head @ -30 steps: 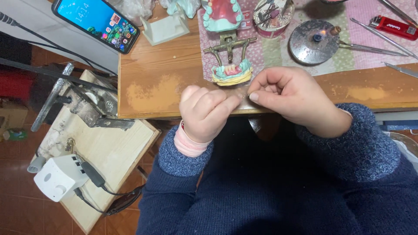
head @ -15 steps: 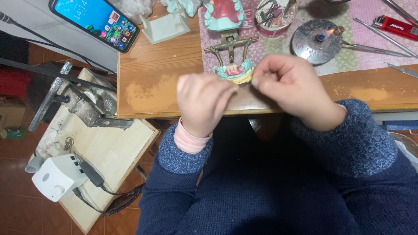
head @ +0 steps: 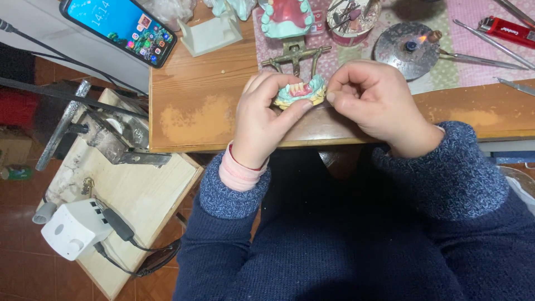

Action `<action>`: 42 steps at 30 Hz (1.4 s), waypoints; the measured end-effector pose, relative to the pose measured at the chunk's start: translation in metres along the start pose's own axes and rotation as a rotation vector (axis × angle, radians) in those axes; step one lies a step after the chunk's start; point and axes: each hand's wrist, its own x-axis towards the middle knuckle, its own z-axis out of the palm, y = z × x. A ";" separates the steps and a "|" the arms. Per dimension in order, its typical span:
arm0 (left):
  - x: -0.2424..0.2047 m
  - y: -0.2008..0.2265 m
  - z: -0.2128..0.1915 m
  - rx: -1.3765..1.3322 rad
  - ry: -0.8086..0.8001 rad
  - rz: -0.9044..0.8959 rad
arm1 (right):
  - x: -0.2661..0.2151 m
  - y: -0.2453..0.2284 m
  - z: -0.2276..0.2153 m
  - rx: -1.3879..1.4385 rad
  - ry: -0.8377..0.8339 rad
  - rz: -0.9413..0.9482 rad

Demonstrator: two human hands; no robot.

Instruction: The person works on a dental model mounted on a stand, using pliers to adjust a small metal component and a fine tool to apply material to the teeth. They also use a lighter to heat a metal instrument and a small bottle to apply liquid to the model.

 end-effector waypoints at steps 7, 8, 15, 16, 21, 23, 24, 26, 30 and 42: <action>-0.010 -0.008 0.000 0.018 -0.016 0.041 | -0.013 0.000 -0.006 -0.326 0.074 -0.035; -0.012 -0.009 0.000 0.016 -0.013 0.058 | -0.015 0.001 -0.007 -0.424 0.111 -0.020; -0.021 -0.012 0.008 0.035 0.032 0.102 | -0.024 0.021 -0.007 -0.872 0.195 -0.109; -0.021 -0.012 0.008 0.033 0.033 0.099 | -0.025 0.022 -0.007 -0.874 0.191 -0.107; -0.020 -0.012 0.009 0.026 0.061 0.095 | -0.029 0.024 -0.007 -0.954 0.228 -0.170; -0.019 -0.011 0.009 0.022 0.067 0.086 | -0.030 0.014 -0.005 -0.914 0.249 -0.216; -0.019 -0.011 0.009 0.018 0.071 0.079 | -0.031 0.010 -0.004 -0.872 0.271 -0.261; -0.020 -0.010 0.009 0.003 0.074 0.073 | -0.026 -0.011 0.003 -0.768 0.266 -0.305; -0.020 -0.010 0.008 -0.021 0.076 0.045 | -0.009 -0.028 0.012 -0.532 0.084 -0.400; -0.018 -0.013 0.001 -0.100 0.014 0.044 | 0.010 -0.024 0.013 -0.499 -0.045 -0.381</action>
